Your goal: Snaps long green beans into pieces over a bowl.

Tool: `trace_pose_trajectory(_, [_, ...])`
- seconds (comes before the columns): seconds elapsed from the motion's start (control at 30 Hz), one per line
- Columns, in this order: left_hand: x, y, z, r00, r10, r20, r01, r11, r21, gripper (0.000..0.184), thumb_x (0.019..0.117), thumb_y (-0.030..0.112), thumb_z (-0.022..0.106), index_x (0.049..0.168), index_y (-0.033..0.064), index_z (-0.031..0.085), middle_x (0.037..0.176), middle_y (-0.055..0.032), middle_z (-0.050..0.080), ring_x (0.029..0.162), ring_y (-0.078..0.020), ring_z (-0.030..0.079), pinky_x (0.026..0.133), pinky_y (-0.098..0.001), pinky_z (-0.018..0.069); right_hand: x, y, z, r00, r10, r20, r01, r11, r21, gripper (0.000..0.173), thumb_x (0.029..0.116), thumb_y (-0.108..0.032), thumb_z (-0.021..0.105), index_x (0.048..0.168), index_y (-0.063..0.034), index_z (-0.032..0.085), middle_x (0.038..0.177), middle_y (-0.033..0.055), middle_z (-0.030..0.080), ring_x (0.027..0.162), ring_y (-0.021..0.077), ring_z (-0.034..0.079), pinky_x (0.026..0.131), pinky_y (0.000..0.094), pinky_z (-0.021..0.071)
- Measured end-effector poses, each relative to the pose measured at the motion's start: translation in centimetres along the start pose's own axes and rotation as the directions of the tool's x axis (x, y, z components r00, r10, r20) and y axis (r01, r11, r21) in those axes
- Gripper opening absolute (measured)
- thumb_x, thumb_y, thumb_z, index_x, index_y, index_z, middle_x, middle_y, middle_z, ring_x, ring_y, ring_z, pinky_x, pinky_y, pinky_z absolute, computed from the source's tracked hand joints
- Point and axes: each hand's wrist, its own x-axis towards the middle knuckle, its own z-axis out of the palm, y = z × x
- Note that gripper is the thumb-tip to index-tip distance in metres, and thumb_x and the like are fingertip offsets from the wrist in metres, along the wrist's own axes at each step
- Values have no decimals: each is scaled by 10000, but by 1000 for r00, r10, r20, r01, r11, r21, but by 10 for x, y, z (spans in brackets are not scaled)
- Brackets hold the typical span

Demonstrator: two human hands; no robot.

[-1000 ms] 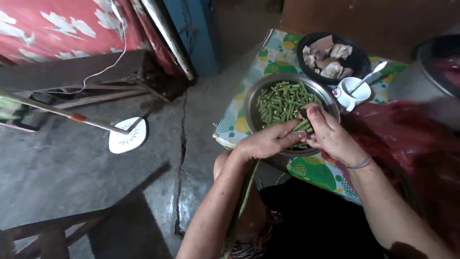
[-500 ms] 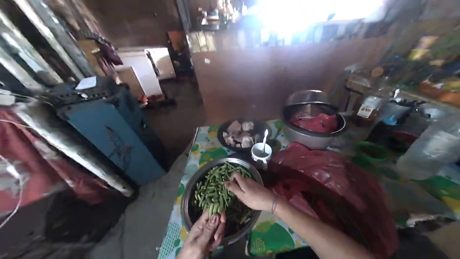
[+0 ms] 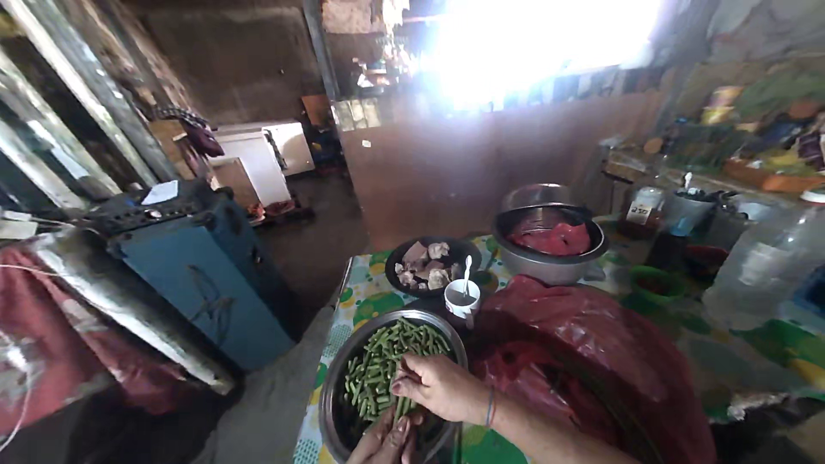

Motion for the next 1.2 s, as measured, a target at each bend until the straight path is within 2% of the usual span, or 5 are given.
trace_pose_trajectory(0.27, [2,8,10,987,-95,-131,95,995,-3,276,1089,241,322,1114,128,573,672,105,491,498,10,438,450,-150,398,-5,-2,-19,986,19,-164,-28,998,-53,386,1069,-257,529,1312,40,565,1117,188,691,974,246,691,888,426,566])
trace_pose_trajectory(0.4, [-3,15,3,996,-67,-60,65,997,-38,265,1104,225,300,1070,126,544,640,119,450,499,24,415,462,-136,375,-17,18,-9,991,-118,-69,115,993,-41,483,1094,-329,341,1471,-78,510,768,-15,541,606,37,454,564,229,427])
trace_pose_trajectory(0.53, [-4,3,-7,995,87,55,-75,978,-196,284,1085,198,257,986,153,520,598,143,449,484,58,413,471,-108,369,-20,28,4,975,-222,23,222,954,-202,512,1109,-404,337,1526,-143,480,716,16,539,562,80,456,551,282,450])
trace_pose_trajectory(1.0, [-1,-2,-6,993,102,51,-109,984,144,266,1098,222,383,1120,35,570,708,102,440,551,50,394,515,-122,352,-5,24,17,986,155,65,-162,979,125,326,1107,-339,329,1209,-75,492,754,-63,521,519,-42,415,479,133,374])
trace_pose_trajectory(1.2, [-1,-3,-8,990,126,60,-130,988,82,225,1089,186,379,1102,50,558,700,112,434,548,55,378,513,-116,336,5,16,19,987,162,2,-161,986,-51,365,1116,-349,345,1232,-58,531,763,-2,518,561,36,472,519,222,433])
